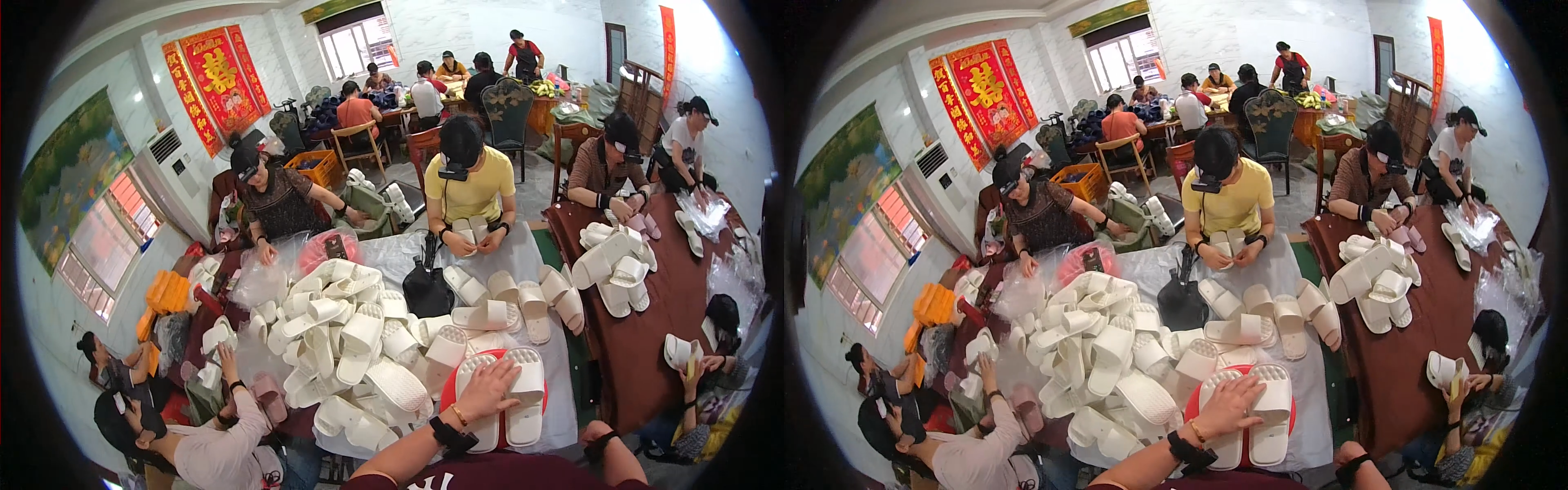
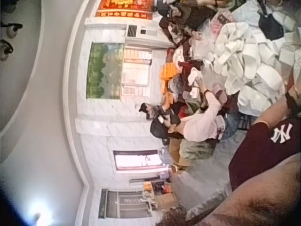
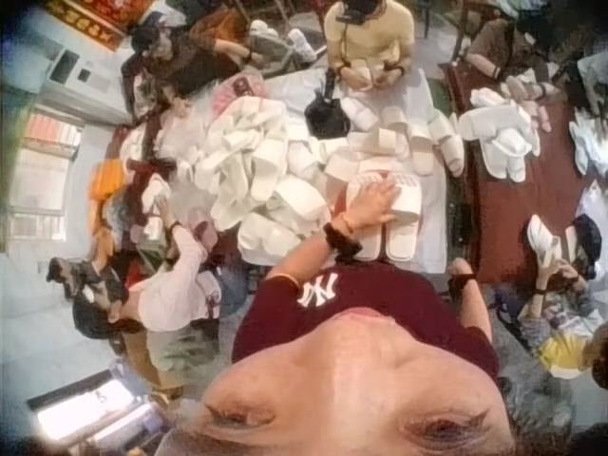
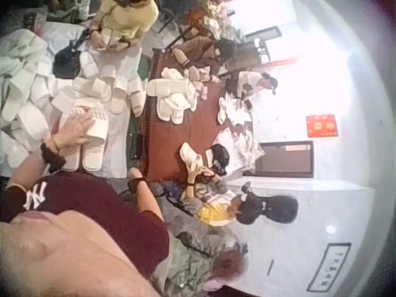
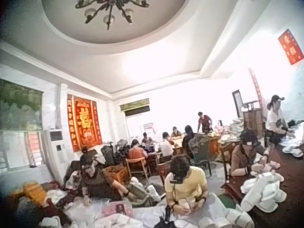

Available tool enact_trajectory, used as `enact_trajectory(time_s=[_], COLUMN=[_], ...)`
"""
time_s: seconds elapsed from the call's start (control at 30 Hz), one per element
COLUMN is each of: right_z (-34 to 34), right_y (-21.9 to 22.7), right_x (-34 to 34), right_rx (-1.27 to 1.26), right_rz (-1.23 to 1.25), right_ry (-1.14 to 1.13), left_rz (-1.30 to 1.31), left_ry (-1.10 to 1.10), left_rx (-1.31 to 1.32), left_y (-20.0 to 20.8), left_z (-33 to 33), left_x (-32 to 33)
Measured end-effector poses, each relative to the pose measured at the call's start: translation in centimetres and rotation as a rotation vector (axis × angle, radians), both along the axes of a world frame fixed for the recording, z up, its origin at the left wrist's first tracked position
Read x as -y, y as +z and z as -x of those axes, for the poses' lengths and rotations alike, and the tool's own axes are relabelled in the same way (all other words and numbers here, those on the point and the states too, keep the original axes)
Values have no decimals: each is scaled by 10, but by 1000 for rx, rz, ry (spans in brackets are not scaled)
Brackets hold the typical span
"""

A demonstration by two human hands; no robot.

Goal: Manually assemble shoe components, specifically placing white upper pieces onto red-soled bases and organizing finished pairs.

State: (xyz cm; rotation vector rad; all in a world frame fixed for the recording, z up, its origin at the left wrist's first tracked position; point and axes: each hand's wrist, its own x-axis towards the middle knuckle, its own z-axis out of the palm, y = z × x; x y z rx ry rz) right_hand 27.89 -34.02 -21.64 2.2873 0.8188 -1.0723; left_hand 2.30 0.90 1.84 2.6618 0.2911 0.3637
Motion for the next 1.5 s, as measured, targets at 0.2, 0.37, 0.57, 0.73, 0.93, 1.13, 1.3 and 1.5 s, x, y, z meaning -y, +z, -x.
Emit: enact_trajectory(time_s=[0.2,0.37,0.57,0.73,0.93,1.13,1.3,1.5], right_z=[43,104,124,149,164,167,170,171], right_y=[246,338,308,296,299,291,275,244], right_x=[-111,-166,-191,-200,-196,-172,-172,-217], right_rx=[-252,-640,-746,-818,-721,-660,-612,-588], right_rz=[-757,-1088,-1343,-1171,-1064,-764,-706,-1005], right_ry=[-132,-140,-332,-172,-107,-261,-316,-277], left_rz=[69,457,930,1376,1401,1367,1364,982], left_ry=[-123,-320,-133,101,214,505,555,519], left_rx=[179,258,94,112,143,353,382,318], left_y=[17,22,11,35,34,4,-2,-19], left_z=[-5,-9,17,45,70,99,108,82], left_x=[16,51,38,14,-4,-29,-39,-55])
